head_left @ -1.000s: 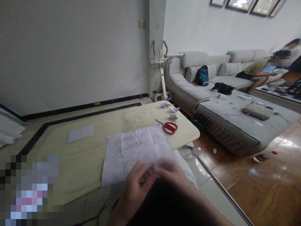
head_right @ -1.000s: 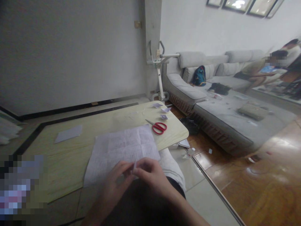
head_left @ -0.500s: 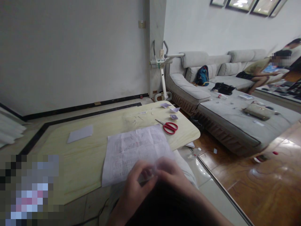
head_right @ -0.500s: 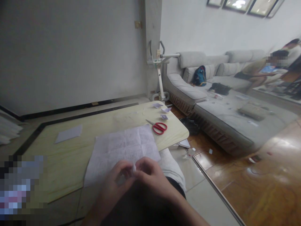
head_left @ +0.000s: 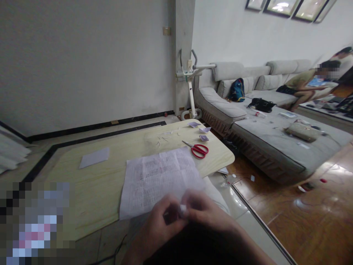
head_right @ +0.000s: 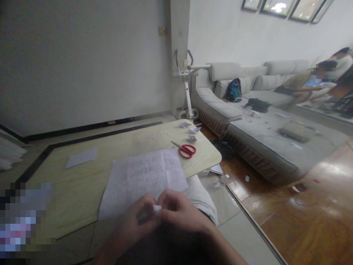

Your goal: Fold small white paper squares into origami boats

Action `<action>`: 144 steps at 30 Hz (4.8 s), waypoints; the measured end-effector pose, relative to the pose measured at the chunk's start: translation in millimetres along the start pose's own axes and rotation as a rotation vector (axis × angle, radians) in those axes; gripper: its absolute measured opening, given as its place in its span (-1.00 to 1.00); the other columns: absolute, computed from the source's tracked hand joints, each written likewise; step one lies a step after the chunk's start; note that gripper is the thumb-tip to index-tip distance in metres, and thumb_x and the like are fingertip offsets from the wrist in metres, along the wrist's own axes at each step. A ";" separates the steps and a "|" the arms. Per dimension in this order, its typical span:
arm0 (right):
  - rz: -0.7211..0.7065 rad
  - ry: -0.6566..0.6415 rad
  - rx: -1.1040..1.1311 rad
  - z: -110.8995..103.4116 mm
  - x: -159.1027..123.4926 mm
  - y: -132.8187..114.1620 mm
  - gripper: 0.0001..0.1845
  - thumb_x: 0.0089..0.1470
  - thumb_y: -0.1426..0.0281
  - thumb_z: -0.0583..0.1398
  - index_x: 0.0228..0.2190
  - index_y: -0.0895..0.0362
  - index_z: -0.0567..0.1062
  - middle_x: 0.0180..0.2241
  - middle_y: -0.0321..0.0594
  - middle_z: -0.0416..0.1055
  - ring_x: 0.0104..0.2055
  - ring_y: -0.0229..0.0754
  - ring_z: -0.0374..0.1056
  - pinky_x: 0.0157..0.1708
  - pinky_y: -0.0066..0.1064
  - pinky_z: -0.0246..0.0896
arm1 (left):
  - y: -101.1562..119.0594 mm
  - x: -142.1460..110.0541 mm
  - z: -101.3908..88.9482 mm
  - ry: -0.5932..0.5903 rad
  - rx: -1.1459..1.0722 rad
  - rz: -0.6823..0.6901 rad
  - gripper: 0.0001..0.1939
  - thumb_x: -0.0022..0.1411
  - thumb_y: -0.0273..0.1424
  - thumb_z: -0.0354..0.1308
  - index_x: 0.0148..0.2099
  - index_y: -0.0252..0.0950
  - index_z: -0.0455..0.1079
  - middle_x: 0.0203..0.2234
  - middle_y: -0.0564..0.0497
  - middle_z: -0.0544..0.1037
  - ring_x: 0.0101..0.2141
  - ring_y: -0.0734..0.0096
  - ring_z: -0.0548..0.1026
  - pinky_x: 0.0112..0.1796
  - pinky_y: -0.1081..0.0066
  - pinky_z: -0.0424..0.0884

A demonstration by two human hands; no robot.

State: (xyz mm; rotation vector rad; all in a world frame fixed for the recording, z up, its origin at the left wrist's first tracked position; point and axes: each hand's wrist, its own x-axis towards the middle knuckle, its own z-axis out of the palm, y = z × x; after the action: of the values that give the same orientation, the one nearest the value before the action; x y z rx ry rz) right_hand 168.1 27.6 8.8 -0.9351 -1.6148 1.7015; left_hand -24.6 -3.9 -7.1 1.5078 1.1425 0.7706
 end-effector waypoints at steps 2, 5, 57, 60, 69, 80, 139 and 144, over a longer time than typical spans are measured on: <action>0.001 0.009 -0.026 -0.3 -0.1 0.1 -0.64 0.06 0.10 0.26 -0.40 0.16 0.44 -0.51 -0.37 0.24 -0.43 -0.29 0.15 -0.47 -0.50 0.06 | -1.0 -0.1 -0.8 0.022 0.013 -0.016 -0.85 0.16 -0.34 0.26 -0.28 -0.21 0.33 -0.44 0.15 0.38 -0.35 0.43 0.41 -0.31 0.47 0.37; -0.026 0.034 -0.066 -0.8 -0.4 0.8 -0.65 0.10 0.11 0.23 -0.43 0.16 0.43 -0.49 -0.35 0.27 -0.41 -0.27 0.19 -0.44 -0.48 0.11 | -2.6 -0.2 -2.1 0.032 0.004 -0.026 -0.86 0.15 -0.35 0.27 -0.27 -0.21 0.37 -0.41 0.13 0.45 -0.32 0.38 0.46 -0.27 0.42 0.41; -0.088 0.311 -0.159 7.2 5.3 0.6 -0.79 0.10 0.33 0.21 -0.49 0.19 0.51 -0.52 -0.26 0.41 -0.45 -0.23 0.31 -0.42 -0.43 0.21 | 3.2 7.4 11.7 0.324 0.431 0.201 -0.79 0.31 -0.40 0.02 -0.39 -0.24 0.37 -0.53 0.11 0.48 -0.47 0.44 0.47 -0.42 0.49 0.36; -0.129 0.336 -0.194 8.7 5.0 4.3 -0.80 0.11 0.34 0.21 -0.48 0.19 0.50 -0.52 -0.27 0.40 -0.44 -0.23 0.31 -0.42 -0.42 0.21 | 3.7 8.4 12.1 0.300 0.353 0.154 -0.86 0.30 -0.37 0.07 -0.29 -0.23 0.42 -0.50 0.11 0.54 -0.46 0.43 0.50 -0.42 0.50 0.39; -0.255 0.323 -0.222 5.8 0.7 1.1 -0.88 0.12 0.36 0.23 -0.29 0.14 0.52 -0.34 -0.23 0.41 -0.28 -0.17 0.34 -0.23 -0.36 0.25 | 1.4 9.4 3.6 0.430 0.608 0.504 -0.78 0.36 -0.37 0.03 -0.26 -0.26 0.49 -0.50 0.03 0.55 -0.46 0.39 0.52 -0.41 0.46 0.43; -0.132 0.314 0.054 7.4 3.3 0.3 -0.93 -0.01 0.42 0.26 -0.41 0.16 0.46 -0.48 -0.32 0.37 -0.44 -0.27 0.26 -0.45 -0.46 0.19 | -4.9 6.4 7.1 0.416 0.587 0.555 -0.71 0.28 -0.55 0.02 -0.01 -0.27 0.46 -0.16 -0.09 0.60 -0.14 0.29 0.55 -0.11 0.36 0.47; -0.455 0.338 -0.382 7.7 2.6 10.4 -0.89 0.10 0.50 0.23 -0.31 0.07 0.51 -0.31 -0.21 0.36 -0.25 -0.16 0.33 -0.24 -0.33 0.28 | 4.5 11.0 10.0 0.296 0.244 0.091 -0.86 0.28 -0.33 0.08 -0.25 -0.22 0.45 -0.46 0.06 0.61 -0.41 0.33 0.60 -0.40 0.43 0.48; -0.470 0.325 -0.399 6.9 1.6 8.4 -0.89 0.12 0.51 0.20 -0.31 0.08 0.50 -0.29 -0.19 0.34 -0.22 -0.14 0.32 -0.23 -0.32 0.27 | 0.7 12.7 10.3 0.358 0.204 0.085 -0.87 0.24 -0.31 0.14 -0.25 -0.25 0.44 -0.45 0.03 0.63 -0.42 0.31 0.61 -0.41 0.41 0.51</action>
State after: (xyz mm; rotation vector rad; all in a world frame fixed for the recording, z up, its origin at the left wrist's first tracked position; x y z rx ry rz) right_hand 161.9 24.4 0.4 -0.8680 -1.7986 0.8819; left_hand -10.8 4.4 -10.1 1.6368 1.4645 1.0374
